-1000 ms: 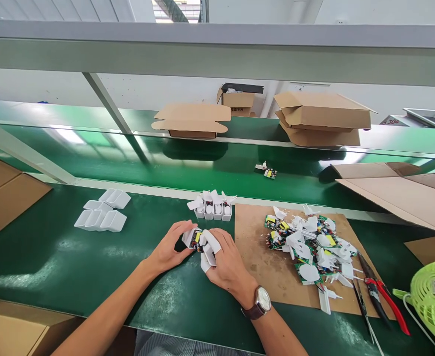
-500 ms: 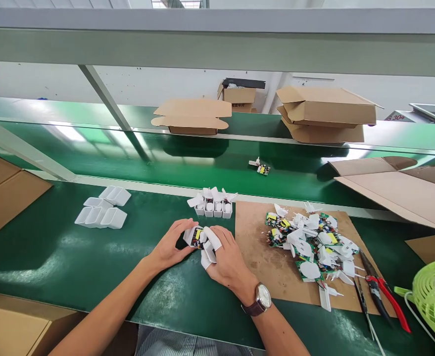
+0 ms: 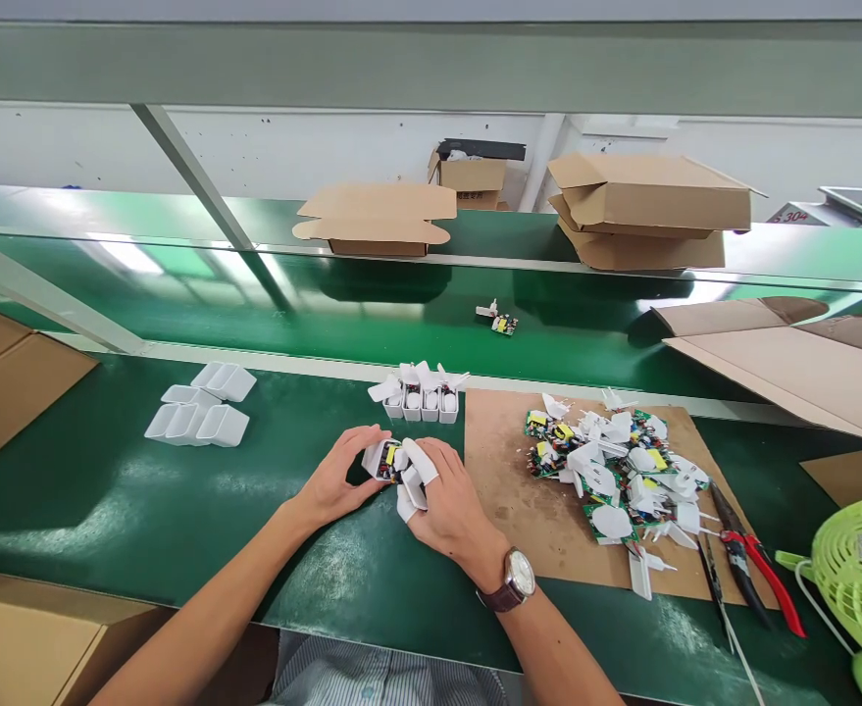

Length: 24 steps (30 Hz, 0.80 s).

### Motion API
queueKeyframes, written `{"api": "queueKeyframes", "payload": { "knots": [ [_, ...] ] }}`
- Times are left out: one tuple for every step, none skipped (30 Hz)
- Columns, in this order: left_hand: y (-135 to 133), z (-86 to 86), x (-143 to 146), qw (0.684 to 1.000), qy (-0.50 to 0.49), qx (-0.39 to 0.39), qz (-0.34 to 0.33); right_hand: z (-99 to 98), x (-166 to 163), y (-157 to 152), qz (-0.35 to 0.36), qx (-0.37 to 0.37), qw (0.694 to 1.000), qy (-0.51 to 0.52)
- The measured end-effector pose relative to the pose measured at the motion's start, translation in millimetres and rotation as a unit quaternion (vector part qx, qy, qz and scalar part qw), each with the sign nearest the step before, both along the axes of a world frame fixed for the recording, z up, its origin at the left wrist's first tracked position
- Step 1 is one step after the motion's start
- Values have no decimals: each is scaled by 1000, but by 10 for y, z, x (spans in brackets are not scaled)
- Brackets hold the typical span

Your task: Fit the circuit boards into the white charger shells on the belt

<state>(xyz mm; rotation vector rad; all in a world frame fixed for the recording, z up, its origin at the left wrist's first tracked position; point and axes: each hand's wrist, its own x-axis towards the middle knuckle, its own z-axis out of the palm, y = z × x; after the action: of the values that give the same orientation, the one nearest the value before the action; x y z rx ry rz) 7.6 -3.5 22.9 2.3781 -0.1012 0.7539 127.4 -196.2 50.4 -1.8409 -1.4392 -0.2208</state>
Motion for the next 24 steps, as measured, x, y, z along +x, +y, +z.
{"api": "queueKeyframes", "payload": {
  "knots": [
    [0,3,3,1000,-3,1,-1,-3,-1,-1,0,-2,1000,1],
    [1,6,5,1000,-6,2,-1,-8,-2,-2,1,-3,1000,1],
    [2,9,6,1000,-9,3,-1,-13,-4,-2,2,-4,1000,0],
    [2,12,6,1000,-10,5,-1,-19,-5,-2,4,-4,1000,-2],
    [2,14,6,1000,-11,6,-1,-25,-6,-3,7,-4,1000,-3],
    [0,17,6,1000,-12,6,-1,-31,-6,-4,11,-5,1000,-5],
    [-4,21,5,1000,-13,5,-1,-37,-4,-6,15,-6,1000,-4],
    [-10,25,5,1000,-13,2,-3,-45,0,-7,18,-7,1000,-1],
    [-18,30,6,1000,-12,-1,-8,-53,6,-9,19,-7,1000,4],
    [-28,33,7,1000,-10,-5,-13,-64,12,-12,22,-9,1000,10],
    [-40,35,8,1000,-9,-8,-20,-74,17,-14,24,-13,1000,13],
    [-52,34,9,1000,-8,-12,-28,-85,20,-16,28,-18,999,14],
    [-65,31,8,999,-6,-17,-35,-93,21,-19,30,-24,999,11],
    [-76,24,6,999,-2,-25,-39,-95,20,-24,33,-32,999,8],
    [-87,14,2,999,6,-35,-40,-89,19,-30,37,-41,998,8],
    [-96,1,-5,998,16,-46,-40,-73,23,-38,43,-51,998,12],
    [-102,-13,-14,997,30,-56,-38,-44,37,-49,49,-57,997,18],
    [-104,-28,-24,996,45,-66,-34,-1,67,-62,55,-59,996,23],
    [-103,-43,-35,995,59,-76,-28,55,119,-75,58,-57,996,24],
    [-98,-58,-44,994,73,-84,-21,124,198,-86,53,-50,997,22],
    [-89,-70,-52,992,85,-93,-15,203,306,-92,38,-41,998,16],
    [-77,-80,-56,990,96,-103,-7,289,442,-89,14,-34,999,8],
    [-64,-86,-57,988,106,-114,1,377,604,-75,-14,-34,999,0],
    [-51,-89,-55,985,117,-126,8,463,787,-47,-45,-41,998,-8]
  ]
}}
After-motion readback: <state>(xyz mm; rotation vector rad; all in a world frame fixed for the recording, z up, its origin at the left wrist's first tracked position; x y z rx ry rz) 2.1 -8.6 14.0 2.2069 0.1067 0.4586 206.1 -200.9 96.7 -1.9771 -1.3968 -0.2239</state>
